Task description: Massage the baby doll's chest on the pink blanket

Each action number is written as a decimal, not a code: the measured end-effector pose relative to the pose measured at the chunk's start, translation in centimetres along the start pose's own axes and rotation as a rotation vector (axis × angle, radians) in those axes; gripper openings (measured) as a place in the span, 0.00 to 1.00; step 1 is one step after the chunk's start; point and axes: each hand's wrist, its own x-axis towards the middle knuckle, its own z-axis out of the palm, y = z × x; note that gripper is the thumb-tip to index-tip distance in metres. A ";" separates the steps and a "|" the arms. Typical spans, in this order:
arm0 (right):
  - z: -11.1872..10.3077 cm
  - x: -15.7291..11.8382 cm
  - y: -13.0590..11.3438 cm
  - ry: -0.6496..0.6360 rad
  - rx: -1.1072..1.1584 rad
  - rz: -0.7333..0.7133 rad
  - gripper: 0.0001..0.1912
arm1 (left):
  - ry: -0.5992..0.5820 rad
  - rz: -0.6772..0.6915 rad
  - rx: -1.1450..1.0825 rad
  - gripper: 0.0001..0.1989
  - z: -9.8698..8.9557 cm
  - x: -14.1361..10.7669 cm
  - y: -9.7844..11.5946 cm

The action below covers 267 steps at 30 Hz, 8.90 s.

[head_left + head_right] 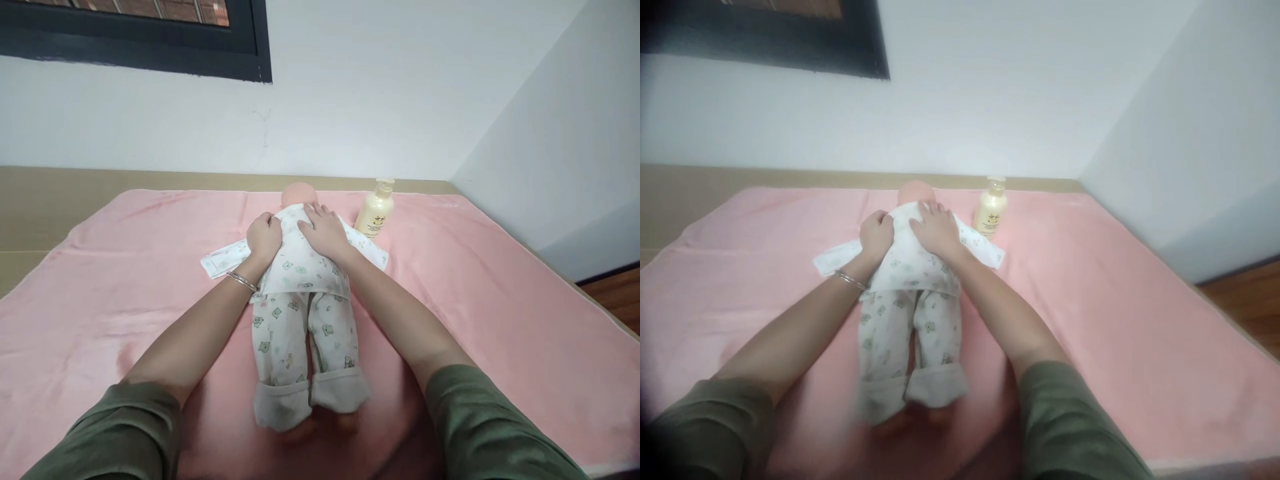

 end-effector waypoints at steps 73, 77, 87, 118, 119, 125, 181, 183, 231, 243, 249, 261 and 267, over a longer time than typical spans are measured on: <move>-2.2 -2.0 -2.8 -0.077 -0.179 0.035 0.21 | -0.324 0.308 0.290 0.24 -2.4 -0.9 3.7; -2.7 -1.5 -2.2 -0.107 -0.104 0.067 0.21 | -0.291 0.269 0.286 0.24 -2.2 -0.7 3.6; -2.0 -0.2 -0.5 -0.083 -0.091 0.059 0.30 | -0.331 0.361 0.425 0.21 -3.2 -2.4 5.1; -1.8 -1.7 -2.6 -0.044 -0.331 -0.048 0.22 | -0.326 0.276 0.344 0.24 -2.4 -0.7 4.0; -1.8 -1.3 -2.1 -0.050 -0.286 -0.031 0.22 | -0.319 0.286 0.365 0.24 -2.4 -1.0 4.1; -2.3 0.6 0.7 -0.158 0.024 0.073 0.28 | -0.280 0.459 0.562 0.20 -3.2 -4.1 6.0; -1.7 0.5 0.8 -0.157 -0.097 0.026 0.37 | -0.353 0.212 0.320 0.30 -1.8 0.1 3.0; -1.6 0.6 1.0 -0.161 -0.109 -0.011 0.37 | -0.357 0.215 0.318 0.29 -1.9 0.1 3.0; -2.0 -2.0 -2.8 -0.039 -0.197 0.026 0.21 | -0.392 0.258 0.372 0.28 -2.6 -0.2 3.6; -1.7 -0.4 -0.8 -0.079 -0.133 0.015 0.28 | -0.416 0.425 0.499 0.20 -3.5 -2.1 5.3; -1.3 -2.0 -3.5 -0.003 -0.230 -0.045 0.21 | -0.443 0.307 0.293 0.25 -2.5 1.2 2.6; -2.4 0.4 0.5 -0.171 -0.007 0.095 0.31 | -0.323 0.445 0.554 0.18 -3.4 -4.3 6.3; -1.5 -1.6 -2.9 -0.073 -0.358 -0.092 0.19 | -0.357 0.288 0.380 0.23 -2.9 -1.1 4.4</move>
